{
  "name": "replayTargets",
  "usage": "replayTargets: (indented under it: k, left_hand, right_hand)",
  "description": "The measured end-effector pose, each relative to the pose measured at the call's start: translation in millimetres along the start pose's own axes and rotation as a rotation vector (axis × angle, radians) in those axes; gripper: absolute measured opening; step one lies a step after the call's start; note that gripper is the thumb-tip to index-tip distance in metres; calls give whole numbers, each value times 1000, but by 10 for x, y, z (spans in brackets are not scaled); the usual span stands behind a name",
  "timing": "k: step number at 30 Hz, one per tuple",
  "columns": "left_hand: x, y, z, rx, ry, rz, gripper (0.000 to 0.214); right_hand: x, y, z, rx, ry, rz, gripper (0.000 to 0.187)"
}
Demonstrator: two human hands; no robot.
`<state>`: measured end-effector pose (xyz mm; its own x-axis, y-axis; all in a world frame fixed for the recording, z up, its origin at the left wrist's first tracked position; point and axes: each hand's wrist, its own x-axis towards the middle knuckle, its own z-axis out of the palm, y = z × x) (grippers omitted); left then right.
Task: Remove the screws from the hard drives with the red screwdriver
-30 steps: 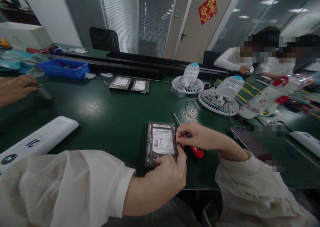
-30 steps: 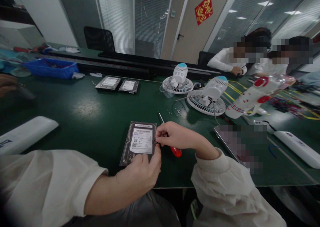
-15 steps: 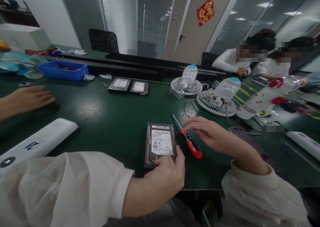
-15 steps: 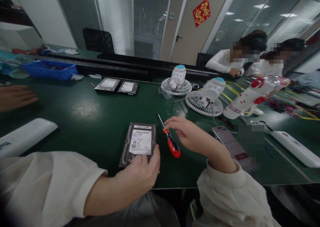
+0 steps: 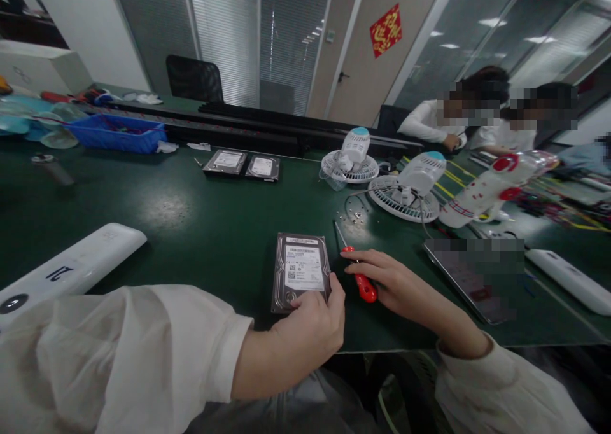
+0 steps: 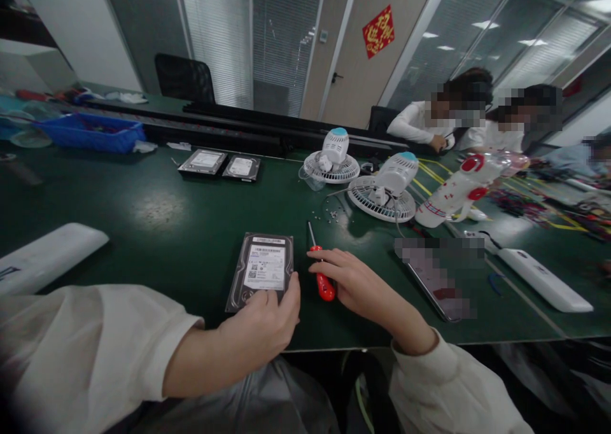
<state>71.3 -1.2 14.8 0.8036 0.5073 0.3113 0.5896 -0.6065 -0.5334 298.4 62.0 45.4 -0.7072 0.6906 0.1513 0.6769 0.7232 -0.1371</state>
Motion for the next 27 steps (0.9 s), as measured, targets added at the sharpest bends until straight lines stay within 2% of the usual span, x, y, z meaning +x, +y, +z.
replayTargets:
  k: [4,7,9,10,12,13,15,16,19,21,27]
  left_hand:
    - [18,-21,-9,-30,-25,10,39]
    - [23,-31,-25,-37,-44,29,39]
    - [19,-30,-30,-33,-58,39,38]
    - [16,-29,-30,-30,-60,41,38]
    - [9,-30,-30,-24,-65,41,38]
    - [6,-35,-30,-20,-65,47,37]
    - [-1,-49,-35,-9,-65,64,36]
    - [-4,-58,-40,-3,-64,71,36]
    - [-8,-83,-63,7,-57,77,37]
    - [-7,-92,-79,12,-62,81,39]
    - [-2,-48,-47,7,-52,50,41]
  right_hand:
    - [-27,12,-80,201,226,-5,36]
    - [14,-78,-243,294,429,84,32]
    - [105,-141,-393,345,618,195,31]
    - [174,-161,-472,385,753,212,28]
    - [356,-160,-623,513,983,184,27]
    - [462,-142,-686,530,1047,166,32]
    - [678,-91,-760,458,1267,-2,37]
    - [777,-70,-765,415,1335,-24,38]
    - [979,-71,-661,454,1356,128,29]
    - [1027,-128,-542,502,1322,161,28]
    - [985,-266,-352,481,1230,14,36]
